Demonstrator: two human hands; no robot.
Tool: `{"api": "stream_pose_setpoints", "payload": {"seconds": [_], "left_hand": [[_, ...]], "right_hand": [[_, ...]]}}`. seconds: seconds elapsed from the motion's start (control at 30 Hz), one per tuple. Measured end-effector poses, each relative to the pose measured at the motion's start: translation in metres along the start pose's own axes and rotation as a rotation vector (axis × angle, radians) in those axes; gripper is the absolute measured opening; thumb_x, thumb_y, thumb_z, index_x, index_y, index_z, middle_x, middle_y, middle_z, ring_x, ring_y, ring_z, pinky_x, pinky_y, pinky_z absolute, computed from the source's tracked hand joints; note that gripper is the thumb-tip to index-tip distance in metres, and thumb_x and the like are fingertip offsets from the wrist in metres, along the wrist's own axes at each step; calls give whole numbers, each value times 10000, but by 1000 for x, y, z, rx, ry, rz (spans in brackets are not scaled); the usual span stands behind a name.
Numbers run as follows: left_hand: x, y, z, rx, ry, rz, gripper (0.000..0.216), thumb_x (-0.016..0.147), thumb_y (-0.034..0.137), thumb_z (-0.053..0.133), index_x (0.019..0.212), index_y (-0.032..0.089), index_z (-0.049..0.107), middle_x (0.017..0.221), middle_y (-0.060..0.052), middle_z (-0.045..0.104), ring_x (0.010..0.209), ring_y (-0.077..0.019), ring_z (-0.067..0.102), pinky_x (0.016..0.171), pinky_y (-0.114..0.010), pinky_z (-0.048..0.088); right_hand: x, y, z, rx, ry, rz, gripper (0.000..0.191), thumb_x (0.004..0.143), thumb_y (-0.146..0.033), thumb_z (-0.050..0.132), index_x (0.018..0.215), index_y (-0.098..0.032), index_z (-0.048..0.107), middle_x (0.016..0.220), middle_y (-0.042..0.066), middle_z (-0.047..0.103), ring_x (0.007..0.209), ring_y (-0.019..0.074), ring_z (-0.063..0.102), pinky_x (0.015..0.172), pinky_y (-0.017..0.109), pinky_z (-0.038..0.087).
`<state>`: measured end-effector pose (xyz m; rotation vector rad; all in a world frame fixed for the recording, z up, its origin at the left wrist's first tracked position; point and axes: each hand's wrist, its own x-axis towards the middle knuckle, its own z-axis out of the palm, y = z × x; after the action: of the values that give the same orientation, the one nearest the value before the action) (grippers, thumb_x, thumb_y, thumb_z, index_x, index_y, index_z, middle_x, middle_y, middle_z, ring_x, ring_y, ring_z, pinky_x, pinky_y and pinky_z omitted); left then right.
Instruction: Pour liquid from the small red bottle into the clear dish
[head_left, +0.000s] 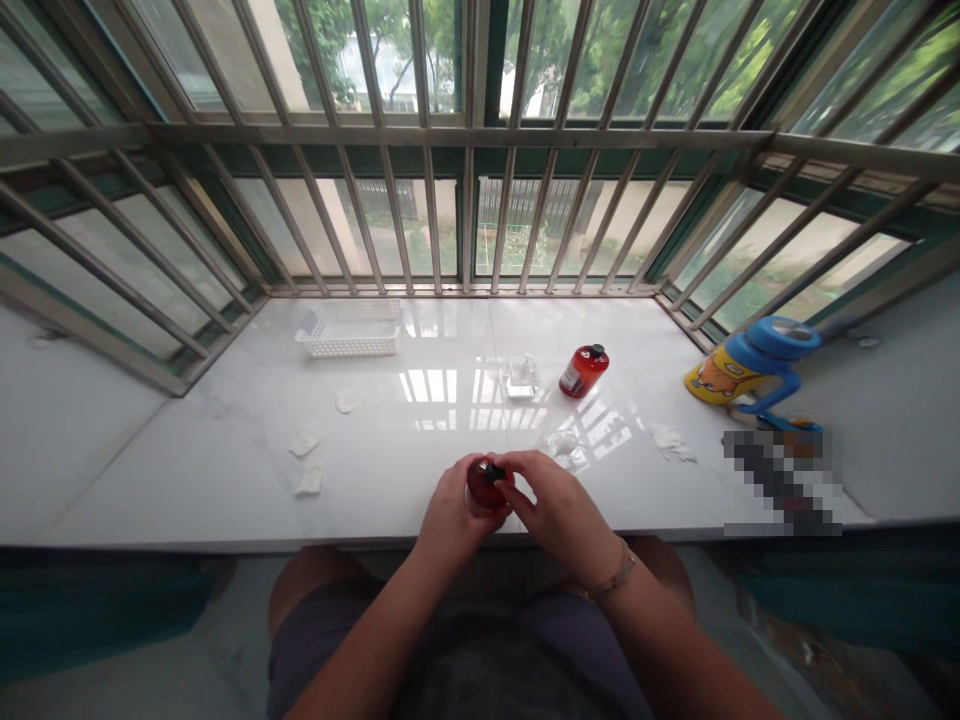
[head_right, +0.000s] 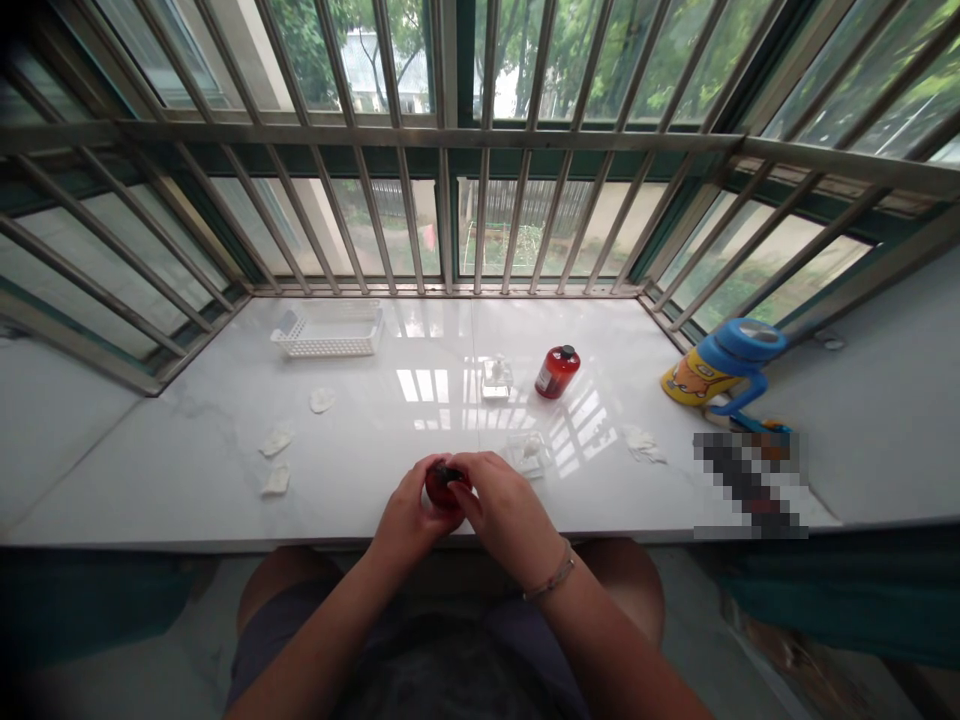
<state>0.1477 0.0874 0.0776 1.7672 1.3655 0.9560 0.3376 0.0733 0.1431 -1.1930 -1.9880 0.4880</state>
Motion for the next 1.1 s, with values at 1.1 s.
{"api": "stream_pose_setpoints", "payload": {"seconds": [1.1], "left_hand": [[-6,-7,1,248,188,616,650,982,205,747,1551,320,455,1432,-117,692,1362,-272,675,1178,-544,569]], "right_hand": [[-11,-5,30,109,187,208,305,950,-173,707,1219,-284,616,1182,62,711,1108,255,687,984,446,591]]}}
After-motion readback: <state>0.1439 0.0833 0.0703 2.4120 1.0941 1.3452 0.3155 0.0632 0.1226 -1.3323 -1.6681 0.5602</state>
